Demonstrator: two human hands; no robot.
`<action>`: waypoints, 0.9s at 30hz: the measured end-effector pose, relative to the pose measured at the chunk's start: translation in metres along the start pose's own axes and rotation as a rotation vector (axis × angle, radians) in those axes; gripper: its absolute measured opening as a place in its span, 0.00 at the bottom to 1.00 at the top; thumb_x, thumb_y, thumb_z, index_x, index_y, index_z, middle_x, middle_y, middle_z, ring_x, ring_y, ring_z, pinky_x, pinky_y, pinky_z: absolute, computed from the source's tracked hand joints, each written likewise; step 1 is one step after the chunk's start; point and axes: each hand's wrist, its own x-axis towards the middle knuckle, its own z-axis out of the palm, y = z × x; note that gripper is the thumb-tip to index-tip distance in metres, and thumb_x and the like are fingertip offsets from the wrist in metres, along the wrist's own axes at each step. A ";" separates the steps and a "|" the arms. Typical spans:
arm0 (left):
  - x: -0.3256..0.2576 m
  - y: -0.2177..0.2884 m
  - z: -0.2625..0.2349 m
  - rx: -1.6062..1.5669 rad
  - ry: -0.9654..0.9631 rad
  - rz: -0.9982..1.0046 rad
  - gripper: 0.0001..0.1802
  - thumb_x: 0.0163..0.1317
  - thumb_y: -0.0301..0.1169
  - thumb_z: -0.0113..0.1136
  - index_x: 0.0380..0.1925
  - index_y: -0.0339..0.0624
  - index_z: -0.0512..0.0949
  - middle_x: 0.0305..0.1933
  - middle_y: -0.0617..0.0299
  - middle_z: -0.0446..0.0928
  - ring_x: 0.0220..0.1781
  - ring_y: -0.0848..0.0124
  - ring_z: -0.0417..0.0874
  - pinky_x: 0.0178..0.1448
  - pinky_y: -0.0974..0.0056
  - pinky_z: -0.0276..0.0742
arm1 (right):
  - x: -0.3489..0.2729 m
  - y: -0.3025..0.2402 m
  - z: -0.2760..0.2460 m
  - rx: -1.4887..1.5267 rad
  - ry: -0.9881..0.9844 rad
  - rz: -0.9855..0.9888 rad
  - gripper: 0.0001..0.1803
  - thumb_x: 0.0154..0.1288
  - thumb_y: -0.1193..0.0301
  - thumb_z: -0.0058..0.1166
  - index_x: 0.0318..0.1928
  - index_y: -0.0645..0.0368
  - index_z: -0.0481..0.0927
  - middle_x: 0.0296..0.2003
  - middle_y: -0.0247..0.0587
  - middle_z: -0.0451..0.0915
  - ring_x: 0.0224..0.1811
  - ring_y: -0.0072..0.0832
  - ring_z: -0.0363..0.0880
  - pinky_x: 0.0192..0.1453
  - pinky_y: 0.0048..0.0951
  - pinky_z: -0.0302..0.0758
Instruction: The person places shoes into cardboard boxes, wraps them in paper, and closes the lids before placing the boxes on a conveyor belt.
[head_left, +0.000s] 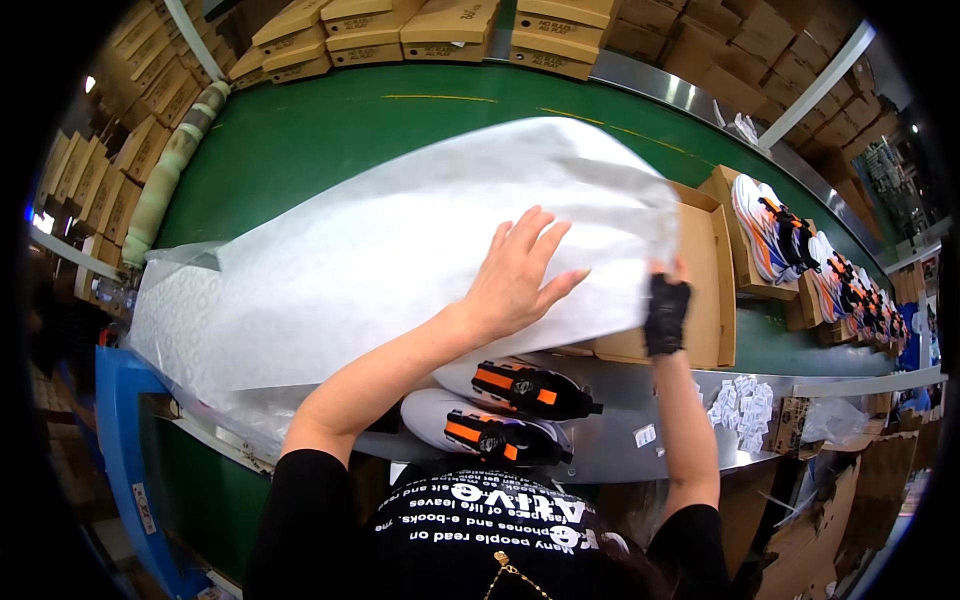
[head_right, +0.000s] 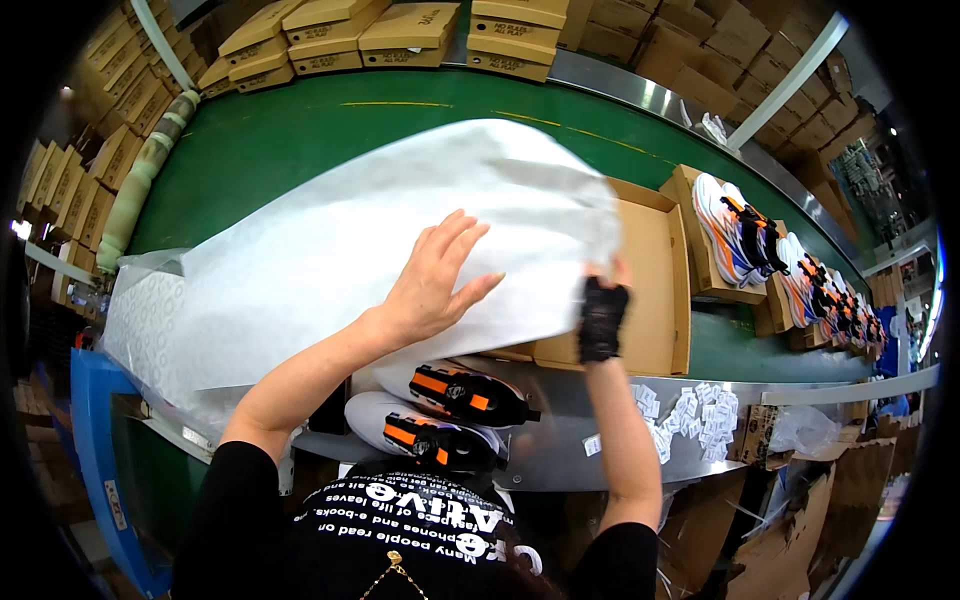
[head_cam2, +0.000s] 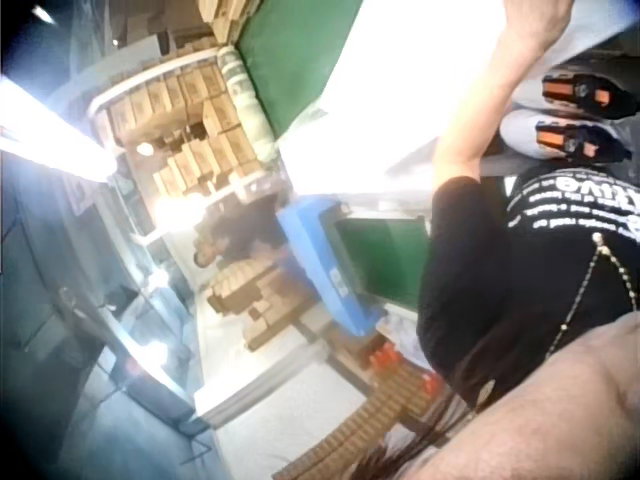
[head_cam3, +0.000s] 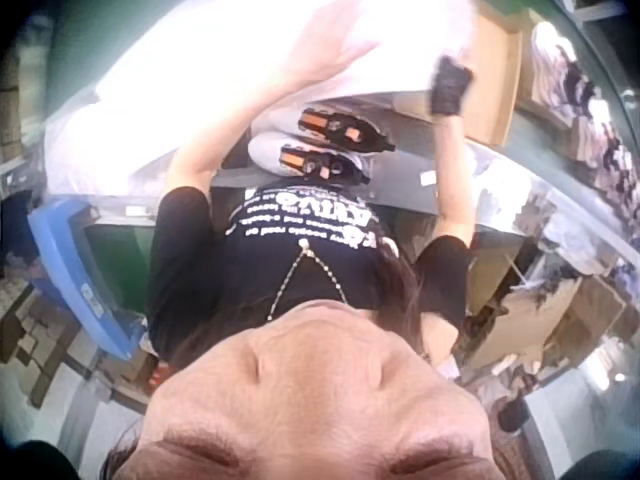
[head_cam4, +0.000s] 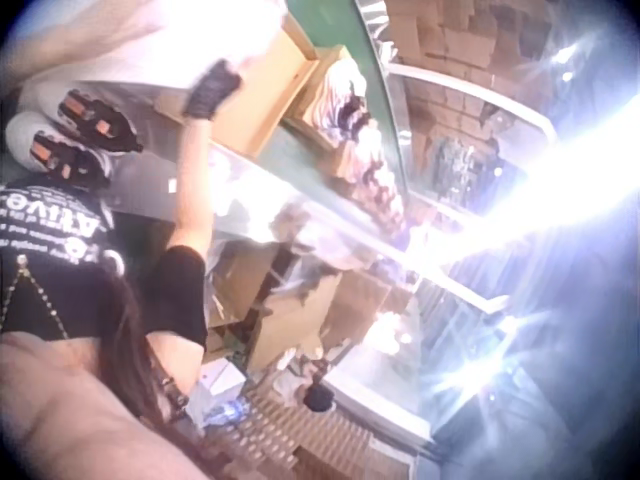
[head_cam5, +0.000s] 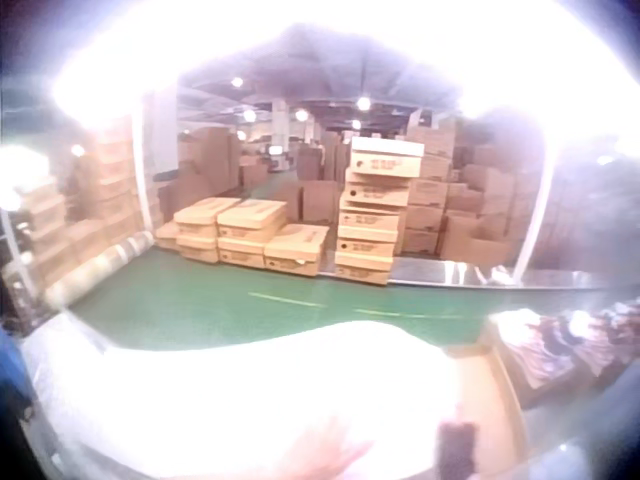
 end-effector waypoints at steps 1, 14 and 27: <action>-0.004 -0.005 0.005 0.134 -0.065 0.017 0.28 0.57 0.41 0.53 0.52 0.35 0.63 0.55 0.42 0.62 0.61 0.51 0.59 0.61 0.47 0.54 | 0.028 0.025 -0.040 -0.204 0.223 -0.194 0.21 0.57 0.69 0.52 0.49 0.65 0.65 0.29 0.33 0.71 0.29 0.19 0.67 0.33 0.21 0.67; -0.067 -0.166 -0.012 0.665 0.202 -0.669 0.42 0.50 0.56 0.53 0.57 0.38 0.59 0.61 0.42 0.55 0.65 0.53 0.52 0.61 0.40 0.44 | 0.011 -0.019 -0.220 -1.481 0.665 -0.255 0.40 0.52 0.56 0.56 0.61 0.62 0.54 0.57 0.52 0.60 0.61 0.42 0.57 0.61 0.40 0.57; -0.101 -0.168 0.025 -0.723 0.369 -1.014 0.20 0.54 0.37 0.57 0.42 0.32 0.73 0.40 0.56 0.76 0.40 0.70 0.75 0.44 0.67 0.70 | -0.194 -0.025 -0.009 -0.845 -1.215 -0.936 0.04 0.47 0.66 0.50 0.21 0.51 0.74 0.13 0.31 0.71 0.23 0.26 0.70 0.42 0.40 0.62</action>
